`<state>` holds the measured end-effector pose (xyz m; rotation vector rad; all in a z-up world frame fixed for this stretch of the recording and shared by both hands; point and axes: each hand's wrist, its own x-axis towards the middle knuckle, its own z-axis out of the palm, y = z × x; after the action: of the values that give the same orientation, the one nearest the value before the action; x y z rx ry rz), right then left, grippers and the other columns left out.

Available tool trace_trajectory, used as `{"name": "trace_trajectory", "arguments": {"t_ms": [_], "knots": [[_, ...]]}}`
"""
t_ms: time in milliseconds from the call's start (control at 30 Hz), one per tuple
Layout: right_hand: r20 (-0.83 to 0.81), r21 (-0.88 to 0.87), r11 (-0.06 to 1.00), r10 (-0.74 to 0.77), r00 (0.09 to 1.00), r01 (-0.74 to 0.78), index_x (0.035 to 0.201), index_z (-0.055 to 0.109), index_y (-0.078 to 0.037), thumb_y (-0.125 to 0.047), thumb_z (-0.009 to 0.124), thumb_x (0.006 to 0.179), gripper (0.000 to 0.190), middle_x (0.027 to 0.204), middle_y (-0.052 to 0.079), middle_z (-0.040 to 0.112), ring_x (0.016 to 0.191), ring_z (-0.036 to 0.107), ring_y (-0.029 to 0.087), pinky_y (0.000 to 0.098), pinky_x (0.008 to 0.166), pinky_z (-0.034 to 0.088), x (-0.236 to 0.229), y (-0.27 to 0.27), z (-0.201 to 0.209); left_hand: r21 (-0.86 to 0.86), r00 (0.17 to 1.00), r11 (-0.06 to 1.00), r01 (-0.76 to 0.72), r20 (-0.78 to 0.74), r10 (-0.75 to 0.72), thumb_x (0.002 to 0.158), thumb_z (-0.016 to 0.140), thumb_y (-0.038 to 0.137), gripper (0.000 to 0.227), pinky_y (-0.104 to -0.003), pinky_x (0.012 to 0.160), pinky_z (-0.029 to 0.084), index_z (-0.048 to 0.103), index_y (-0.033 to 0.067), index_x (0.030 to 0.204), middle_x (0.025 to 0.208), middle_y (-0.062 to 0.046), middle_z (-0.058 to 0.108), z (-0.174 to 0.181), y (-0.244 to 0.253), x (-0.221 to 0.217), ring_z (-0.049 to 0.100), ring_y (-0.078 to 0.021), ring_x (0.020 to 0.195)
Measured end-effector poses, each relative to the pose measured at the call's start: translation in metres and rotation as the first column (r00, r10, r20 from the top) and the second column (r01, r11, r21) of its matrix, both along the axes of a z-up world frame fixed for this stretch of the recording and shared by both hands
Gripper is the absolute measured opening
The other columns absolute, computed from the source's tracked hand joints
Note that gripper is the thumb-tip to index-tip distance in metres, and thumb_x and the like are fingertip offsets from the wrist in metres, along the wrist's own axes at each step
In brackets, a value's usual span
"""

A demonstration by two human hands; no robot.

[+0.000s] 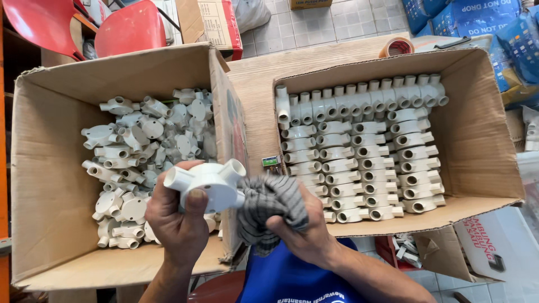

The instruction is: The person sorts through white electrical boxes, wiping them with a cloth and arranging them into neat rows within a cardboard container.

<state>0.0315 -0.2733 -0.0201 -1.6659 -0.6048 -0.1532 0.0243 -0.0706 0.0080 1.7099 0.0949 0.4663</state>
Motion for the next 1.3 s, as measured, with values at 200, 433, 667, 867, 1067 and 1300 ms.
{"name": "trace_trajectory", "arguments": {"t_ms": [200, 433, 667, 867, 1067, 1300], "knots": [[-0.537, 0.385, 0.911, 0.089, 0.839, 0.150, 0.134, 0.064, 0.002, -0.013, 0.072, 0.100, 0.038, 0.127, 0.015, 0.076, 0.117, 0.072, 0.023, 0.0395, 0.108, 0.059, -0.004, -0.027, -0.033, 0.305, 0.974, 0.927, 0.221, -0.026, -0.223, 0.106, 0.056, 0.040, 0.051, -0.034, 0.072, 0.060, 0.050, 0.0032, 0.140, 0.120, -0.016, 0.068, 0.002, -0.071, 0.008, 0.070, -0.0224, 0.089], [-0.354, -0.033, 0.959, -0.273, 0.895, 0.280, 0.081, 0.081, -0.003, -0.011, 0.083, 0.089, 0.012, 0.062, 0.009, 0.076, 0.062, 0.066, 0.009, 0.0332, 0.061, 0.059, 0.036, -0.127, -0.005, 0.334, 0.980, 0.937, 0.102, 0.128, -0.152, 0.096, 0.080, 0.018, 0.039, -0.046, 0.061, 0.066, 0.058, 0.0002, 0.123, 0.091, -0.024, 0.074, -0.043, -0.104, 0.076, 0.078, -0.0360, 0.075], [-0.430, -0.116, 0.952, -0.304, 0.850, 0.282, 0.077, 0.079, -0.003, -0.018, 0.086, 0.087, 0.019, 0.056, 0.010, 0.073, 0.059, 0.064, 0.009, 0.0335, 0.054, 0.058, 0.033, -0.168, 0.015, 0.872, 0.982, 0.484, -0.080, 0.152, -0.110, 0.085, 0.086, 0.033, 0.038, -0.042, 0.049, 0.059, 0.057, 0.0098, 0.093, 0.075, -0.008, 0.059, -0.110, -0.139, 0.163, 0.071, -0.0281, 0.058], [-0.411, -0.167, 0.972, -0.219, 0.885, 0.163, 0.103, 0.083, -0.005, -0.035, 0.078, 0.090, 0.033, 0.100, 0.009, 0.088, 0.081, 0.087, 0.019, 0.0286, 0.069, 0.074, 0.020, -0.191, -0.018, 0.976, 0.977, 0.045, -0.211, 0.211, 0.013, 0.098, 0.082, 0.035, 0.025, -0.033, 0.054, 0.057, 0.067, 0.0151, 0.094, 0.074, -0.002, 0.069, -0.127, -0.147, 0.187, 0.066, -0.0145, 0.064], [-0.444, -0.157, 0.981, -0.174, 0.879, 0.115, 0.099, 0.080, -0.006, -0.038, 0.077, 0.092, 0.032, 0.089, 0.004, 0.084, 0.076, 0.082, 0.017, 0.0286, 0.068, 0.069, 0.016, -0.196, -0.026, 0.952, 0.956, -0.088, -0.292, 0.294, 0.000, 0.084, 0.078, 0.019, 0.020, -0.035, 0.056, 0.048, 0.061, 0.0122, 0.076, 0.074, -0.006, 0.054, -0.119, -0.146, 0.193, 0.053, -0.0227, 0.072], [-0.449, -0.104, 0.988, -0.151, 0.881, 0.117, 0.091, 0.076, -0.007, -0.036, 0.077, 0.093, 0.028, 0.081, 0.002, 0.080, 0.068, 0.077, 0.016, 0.0286, 0.061, 0.066, 0.016, -0.197, -0.026, 0.972, 0.970, -0.234, 0.037, 0.021, 0.242, 0.085, 0.078, 0.034, 0.018, -0.034, 0.065, 0.056, 0.073, 0.0174, 0.080, 0.086, -0.003, 0.065, -0.124, -0.152, 0.211, 0.060, -0.0183, 0.078]]}}
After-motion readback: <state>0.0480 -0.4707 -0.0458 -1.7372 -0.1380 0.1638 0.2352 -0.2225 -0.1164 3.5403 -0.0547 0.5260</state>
